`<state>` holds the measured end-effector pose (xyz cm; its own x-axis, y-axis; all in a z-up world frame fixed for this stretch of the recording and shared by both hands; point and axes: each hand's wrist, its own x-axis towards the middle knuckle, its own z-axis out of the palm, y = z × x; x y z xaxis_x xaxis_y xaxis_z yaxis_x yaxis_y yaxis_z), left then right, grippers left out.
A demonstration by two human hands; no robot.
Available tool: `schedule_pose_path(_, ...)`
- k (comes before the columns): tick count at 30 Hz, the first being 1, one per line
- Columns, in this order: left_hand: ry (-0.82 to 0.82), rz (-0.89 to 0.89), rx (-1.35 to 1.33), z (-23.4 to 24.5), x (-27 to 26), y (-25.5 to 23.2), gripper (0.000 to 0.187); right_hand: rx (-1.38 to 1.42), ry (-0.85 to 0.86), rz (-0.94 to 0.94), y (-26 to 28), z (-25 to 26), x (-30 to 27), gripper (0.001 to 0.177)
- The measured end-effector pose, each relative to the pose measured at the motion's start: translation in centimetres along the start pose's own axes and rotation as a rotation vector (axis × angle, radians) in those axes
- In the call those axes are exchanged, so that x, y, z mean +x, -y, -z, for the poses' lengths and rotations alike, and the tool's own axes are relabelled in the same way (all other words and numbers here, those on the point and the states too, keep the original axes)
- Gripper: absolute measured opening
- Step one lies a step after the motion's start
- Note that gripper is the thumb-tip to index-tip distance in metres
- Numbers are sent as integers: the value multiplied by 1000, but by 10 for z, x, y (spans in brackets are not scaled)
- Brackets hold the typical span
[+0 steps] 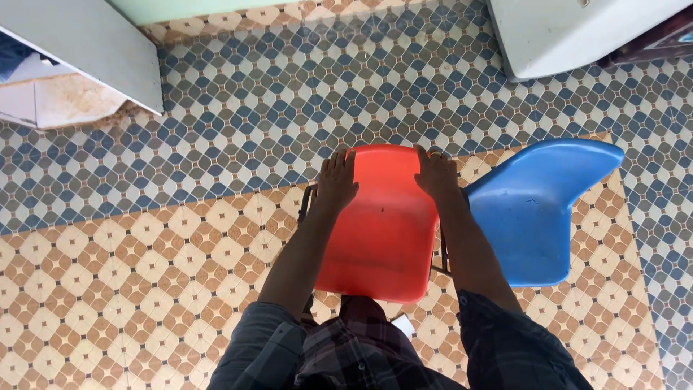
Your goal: The person repeatedly picks up and places down several plastic chairs of different colors. They lift each chair, carry it a short distance, and set it down, sometimes stacking them. The activity occurs on a patterned tile floor with a white cabinet visible in the background.
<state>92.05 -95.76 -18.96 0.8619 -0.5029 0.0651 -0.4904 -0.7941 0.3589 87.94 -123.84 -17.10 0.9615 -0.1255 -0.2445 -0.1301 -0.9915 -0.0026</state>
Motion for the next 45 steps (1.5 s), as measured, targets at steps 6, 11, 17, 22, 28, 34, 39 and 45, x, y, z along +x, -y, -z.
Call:
schedule_pose_path(6,-50,-38,-21,10,-13,-6,88,52,-69,-16,3,8,-15,62)
schedule_pose_path(11,-127,-73,-46,13,-20,-14,88,147,-55,-78,14,33,-50,51)
schedule_pose_path(17,1,-35,-217,-18,-30,-16,51,108,-260,-2,9,20,-88,47)
schedule_pose_path(22,-7,-79,-292,-18,-56,-23,41,186,-269,-85,-2,5,-119,44)
schedule_pose_path(28,-35,59,-633,15,-97,-29,25,192,-350,-8,13,23,-159,39)
schedule_pose_path(34,31,198,-693,41,-147,-12,16,322,-256,15,73,74,-187,27)
schedule_pose_path(39,40,270,-697,54,-196,-7,18,329,-154,16,110,95,-201,21)
schedule_pose_path(45,-109,288,-682,53,-217,3,21,280,-186,131,134,88,-185,22)
